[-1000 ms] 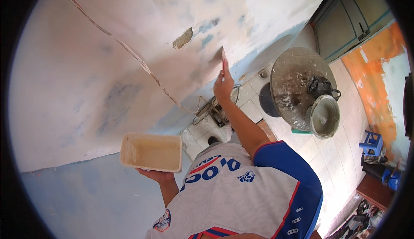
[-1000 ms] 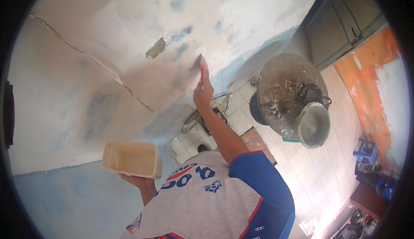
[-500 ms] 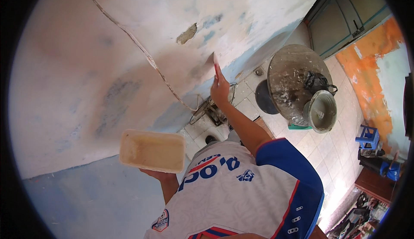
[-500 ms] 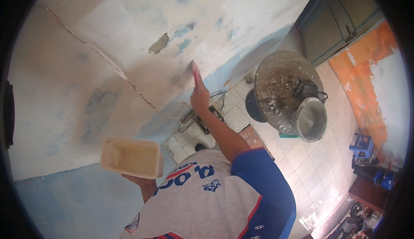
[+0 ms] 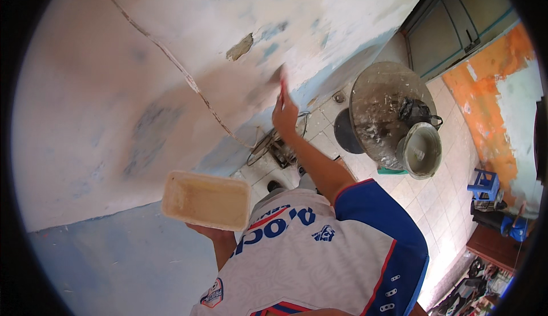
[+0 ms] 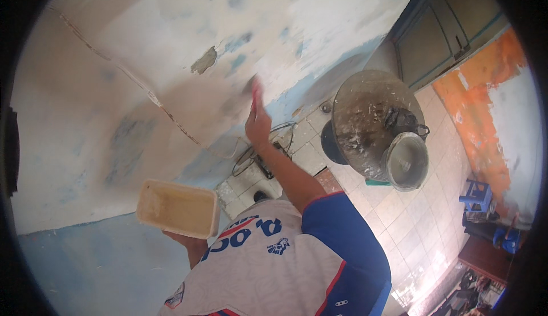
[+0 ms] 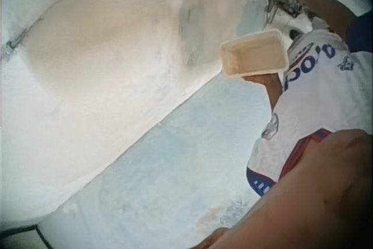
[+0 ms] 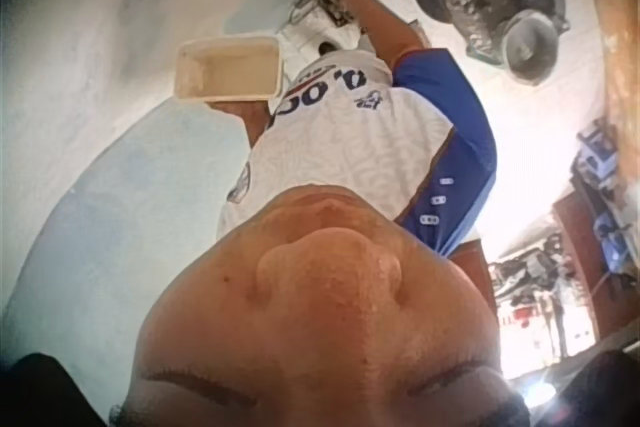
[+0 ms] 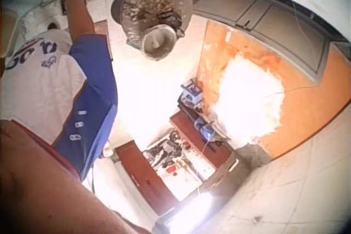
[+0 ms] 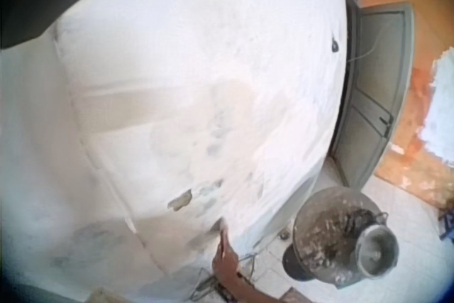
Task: The person applies plaster to a wall using a putty knife, repeatedly loading the blade from a plastic container held in their other hand.
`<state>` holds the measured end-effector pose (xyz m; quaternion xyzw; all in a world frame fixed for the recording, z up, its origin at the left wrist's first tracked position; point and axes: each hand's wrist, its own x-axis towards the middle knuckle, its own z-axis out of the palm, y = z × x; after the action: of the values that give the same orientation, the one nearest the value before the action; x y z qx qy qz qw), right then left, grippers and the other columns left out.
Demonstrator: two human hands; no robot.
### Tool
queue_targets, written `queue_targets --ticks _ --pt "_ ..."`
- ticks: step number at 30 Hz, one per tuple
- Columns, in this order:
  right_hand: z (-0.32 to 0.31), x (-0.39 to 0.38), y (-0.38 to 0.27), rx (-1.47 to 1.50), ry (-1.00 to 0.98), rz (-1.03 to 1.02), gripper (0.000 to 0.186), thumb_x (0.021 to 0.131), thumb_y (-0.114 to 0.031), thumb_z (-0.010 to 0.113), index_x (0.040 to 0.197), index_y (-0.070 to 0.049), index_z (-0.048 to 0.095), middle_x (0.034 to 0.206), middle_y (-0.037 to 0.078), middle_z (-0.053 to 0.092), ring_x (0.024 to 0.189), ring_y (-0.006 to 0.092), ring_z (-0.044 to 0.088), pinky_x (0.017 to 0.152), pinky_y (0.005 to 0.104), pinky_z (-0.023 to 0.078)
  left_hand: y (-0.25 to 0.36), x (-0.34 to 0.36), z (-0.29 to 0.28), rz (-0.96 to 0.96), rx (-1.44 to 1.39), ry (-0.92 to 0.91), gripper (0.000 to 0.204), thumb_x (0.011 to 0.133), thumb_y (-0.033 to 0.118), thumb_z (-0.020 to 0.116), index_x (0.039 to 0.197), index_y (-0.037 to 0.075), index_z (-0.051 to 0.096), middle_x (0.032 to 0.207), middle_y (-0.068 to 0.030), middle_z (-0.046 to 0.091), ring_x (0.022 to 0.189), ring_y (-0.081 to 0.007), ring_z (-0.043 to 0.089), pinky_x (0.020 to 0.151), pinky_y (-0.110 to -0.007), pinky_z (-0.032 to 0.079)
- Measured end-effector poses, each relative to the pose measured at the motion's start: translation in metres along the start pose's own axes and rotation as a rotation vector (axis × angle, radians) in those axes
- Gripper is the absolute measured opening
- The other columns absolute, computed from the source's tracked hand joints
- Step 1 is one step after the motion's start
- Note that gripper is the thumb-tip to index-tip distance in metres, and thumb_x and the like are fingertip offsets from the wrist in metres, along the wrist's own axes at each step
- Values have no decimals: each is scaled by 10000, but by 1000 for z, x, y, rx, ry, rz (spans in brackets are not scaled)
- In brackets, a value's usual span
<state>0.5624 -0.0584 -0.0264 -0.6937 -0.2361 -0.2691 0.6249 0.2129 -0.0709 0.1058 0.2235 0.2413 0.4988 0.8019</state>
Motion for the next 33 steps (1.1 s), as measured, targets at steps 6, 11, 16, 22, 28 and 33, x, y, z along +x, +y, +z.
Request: queue_targets --ticks 6,11,16,22,28,33 --pt "-60 83 17 -107 -144 502 438 1085 -96 448 1516 -40 501 1332 241 632 1163 346 658 928 377 529 -8 -7 5 27 -3 2 653 1042 618 416 1464 127 504 1392 -88 603 1222 -297 629 1033 -491 546" --pt "-26 125 48 -115 -10 184 544 1041 -25 498 1576 -81 422 1348 235 651 1054 337 702 907 366 548 -19 -16 6 32 -3 -22 651 1043 616 416 1462 126 505 1389 -88 604 1219 -295 631 1030 -489 548" --pt "-34 21 -21 206 -107 -44 486 1040 -23 490 1522 -82 520 1346 217 665 870 332 739 774 359 564 -44 -26 25 53 -53 8 633 1052 600 414 1450 118 510 1370 -87 609 1202 -280 637 1015 -470 557" --pt "-75 116 40 -79 -144 325 412 1098 -149 465 1487 -44 550 849 156 696 624 203 574 600 362 472 -67 -38 23 50 -42 36 624 1059 592 405 1452 119 507 1367 -86 610 1200 -275 637 1007 -459 561" --pt "-26 115 5 -37 -70 114 499 1031 -66 543 1527 -112 517 1005 230 733 643 220 612 622 337 497 -94 -50 27 73 -37 32 623 1062 590 395 1461 123 501 1374 -86 608 1206 -278 635 1005 -458 560" --pt "-65 28 -8 63 -406 122 420 1070 -112 508 1485 -122 574 1115 260 720 693 215 666 648 331 519 -95 -46 36 148 -61 -48 670 1051 630 381 1493 137 483 1417 -81 593 1246 -293 617 1039 -485 537"
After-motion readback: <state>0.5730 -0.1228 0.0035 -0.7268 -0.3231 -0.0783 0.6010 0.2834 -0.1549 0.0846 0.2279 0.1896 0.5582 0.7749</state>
